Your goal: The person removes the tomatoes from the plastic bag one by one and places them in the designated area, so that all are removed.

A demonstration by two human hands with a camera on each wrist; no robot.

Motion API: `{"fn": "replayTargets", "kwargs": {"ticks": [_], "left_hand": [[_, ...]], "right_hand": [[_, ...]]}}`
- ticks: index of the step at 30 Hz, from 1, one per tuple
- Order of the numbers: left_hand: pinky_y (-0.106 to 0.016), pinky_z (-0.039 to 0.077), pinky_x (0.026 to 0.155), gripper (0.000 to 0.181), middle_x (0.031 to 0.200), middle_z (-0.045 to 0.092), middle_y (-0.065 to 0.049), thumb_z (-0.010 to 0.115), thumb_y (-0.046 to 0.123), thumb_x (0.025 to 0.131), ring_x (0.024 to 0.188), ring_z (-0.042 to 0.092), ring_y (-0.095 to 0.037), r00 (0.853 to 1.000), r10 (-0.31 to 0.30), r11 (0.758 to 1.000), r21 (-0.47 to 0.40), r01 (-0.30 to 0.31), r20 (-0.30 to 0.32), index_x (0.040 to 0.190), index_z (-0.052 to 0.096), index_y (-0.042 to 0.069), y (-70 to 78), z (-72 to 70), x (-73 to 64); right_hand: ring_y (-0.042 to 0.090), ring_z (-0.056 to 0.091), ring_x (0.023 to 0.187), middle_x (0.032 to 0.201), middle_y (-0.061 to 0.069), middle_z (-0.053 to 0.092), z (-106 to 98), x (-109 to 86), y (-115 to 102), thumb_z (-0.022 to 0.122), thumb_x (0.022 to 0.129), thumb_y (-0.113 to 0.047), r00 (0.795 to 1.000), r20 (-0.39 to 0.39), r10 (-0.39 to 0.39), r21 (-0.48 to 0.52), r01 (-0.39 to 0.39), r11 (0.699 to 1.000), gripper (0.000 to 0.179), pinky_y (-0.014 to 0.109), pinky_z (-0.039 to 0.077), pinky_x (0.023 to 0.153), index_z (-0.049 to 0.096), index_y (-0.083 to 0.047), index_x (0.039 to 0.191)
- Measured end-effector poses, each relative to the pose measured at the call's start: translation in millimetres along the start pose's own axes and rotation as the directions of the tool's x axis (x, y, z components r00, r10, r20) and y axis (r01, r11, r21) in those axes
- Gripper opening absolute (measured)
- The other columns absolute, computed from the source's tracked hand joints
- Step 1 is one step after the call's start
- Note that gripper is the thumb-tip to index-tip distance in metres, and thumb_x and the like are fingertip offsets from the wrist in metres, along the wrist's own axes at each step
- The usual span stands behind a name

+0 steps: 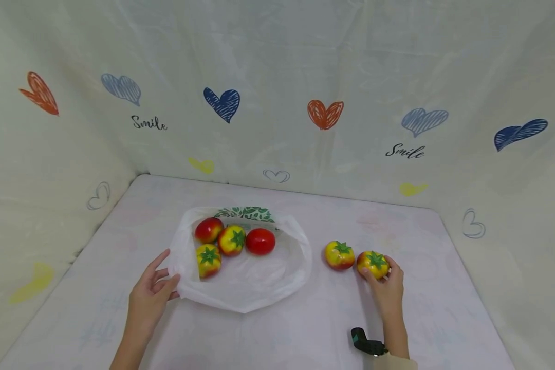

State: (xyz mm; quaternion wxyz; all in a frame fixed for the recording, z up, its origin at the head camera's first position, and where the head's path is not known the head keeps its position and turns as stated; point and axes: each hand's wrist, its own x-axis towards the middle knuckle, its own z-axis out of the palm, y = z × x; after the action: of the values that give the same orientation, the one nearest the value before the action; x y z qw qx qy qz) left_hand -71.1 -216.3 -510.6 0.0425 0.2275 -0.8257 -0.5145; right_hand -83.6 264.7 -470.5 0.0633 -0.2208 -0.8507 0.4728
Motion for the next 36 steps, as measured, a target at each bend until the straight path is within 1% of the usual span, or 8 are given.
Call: {"fn": "replayTargets", "kwargs": {"ticks": [2,7,13,27,30,31,34,36], "left_hand": [[-0.022,0.057,0.063,0.062,0.117,0.056,-0.004,0.065,0.041,0.084,0.081,0.065,-0.008,1.0,0.004,1.0,-0.007,-0.004,0.005,0.135,0.032,0.054,1.5,-0.7,-1.4],[-0.022,0.057,0.063,0.061,0.118,0.056,-0.004,0.064,0.042,0.084,0.081,0.065,-0.008,1.0,0.015,1.0,-0.006,-0.015,0.007,0.135,0.032,0.054,3.8,-1.9,-2.0],[-0.022,0.057,0.064,0.061,0.119,0.056,-0.004,0.064,0.042,0.085,0.083,0.065,-0.01,1.0,-0.004,1.0,0.004,0.004,0.002,0.135,0.031,0.056,1.6,-0.8,0.9],[-0.022,0.057,0.063,0.061,0.12,0.055,-0.006,0.063,0.041,0.086,0.083,0.065,-0.011,1.0,-0.001,1.0,0.006,0.001,-0.008,0.135,0.031,0.055,0.7,-2.4,1.4],[-0.021,0.057,0.062,0.062,0.12,0.055,-0.006,0.063,0.04,0.086,0.082,0.065,-0.01,1.0,0.003,1.0,0.008,-0.003,-0.001,0.137,0.031,0.053,4.4,-3.0,-1.1],[-0.023,0.057,0.062,0.063,0.12,0.055,-0.009,0.064,0.038,0.086,0.082,0.066,-0.012,1.0,0.005,1.0,-0.012,-0.005,0.018,0.139,0.03,0.049,9.0,-4.8,-3.7],[-0.02,0.056,0.057,0.065,0.119,0.054,-0.011,0.065,0.035,0.086,0.08,0.066,-0.011,1.0,0.006,1.0,-0.018,-0.005,0.023,0.141,0.032,0.043,18.6,-6.9,-9.6],[-0.021,0.056,0.057,0.066,0.118,0.053,-0.016,0.066,0.034,0.086,0.08,0.065,-0.014,0.999,0.012,0.999,-0.038,-0.011,0.039,0.143,0.032,0.038,25.6,-9.2,-14.0]], "right_hand": [[0.041,0.032,0.125,0.142,0.028,0.023,0.9,0.2,-0.7,0.064,0.088,-0.02,1.0,-0.001,0.004,-0.005,-0.004,1.0,0.072,0.053,0.034,0.106,0.022,0.0,0.143],[0.04,0.029,0.129,0.142,0.028,0.022,4.1,4.0,-2.8,0.063,0.088,-0.025,1.0,0.019,0.003,-0.024,-0.002,1.0,0.074,0.053,0.032,0.108,0.02,-0.001,0.144],[0.04,0.028,0.13,0.141,0.027,0.023,9.6,10.0,-7.0,0.063,0.088,-0.026,0.999,0.032,0.002,-0.036,-0.001,0.999,0.075,0.053,0.03,0.109,0.02,-0.001,0.144],[0.041,0.029,0.13,0.14,0.029,0.023,15.4,20.8,-10.6,0.062,0.089,-0.025,0.998,0.049,-0.043,-0.037,0.045,0.998,0.072,0.053,0.029,0.11,0.022,0.001,0.142],[0.041,0.029,0.129,0.14,0.029,0.023,15.8,24.9,-11.8,0.061,0.09,-0.024,0.997,0.055,-0.058,-0.041,0.06,0.997,0.07,0.054,0.028,0.11,0.022,0.001,0.142],[0.042,0.029,0.129,0.14,0.029,0.023,15.8,26.6,-12.2,0.061,0.09,-0.024,0.996,0.059,-0.061,-0.045,0.064,0.997,0.07,0.054,0.028,0.11,0.022,0.001,0.142],[0.042,0.028,0.13,0.141,0.029,0.022,16.0,31.4,-14.1,0.06,0.091,-0.026,0.996,0.075,-0.056,-0.051,0.06,0.997,0.071,0.054,0.027,0.111,0.02,0.0,0.144],[0.041,0.028,0.13,0.142,0.029,0.022,16.5,34.8,-15.1,0.059,0.091,-0.025,0.995,0.078,-0.053,-0.056,0.058,0.997,0.071,0.054,0.026,0.111,0.019,0.0,0.144]]}}
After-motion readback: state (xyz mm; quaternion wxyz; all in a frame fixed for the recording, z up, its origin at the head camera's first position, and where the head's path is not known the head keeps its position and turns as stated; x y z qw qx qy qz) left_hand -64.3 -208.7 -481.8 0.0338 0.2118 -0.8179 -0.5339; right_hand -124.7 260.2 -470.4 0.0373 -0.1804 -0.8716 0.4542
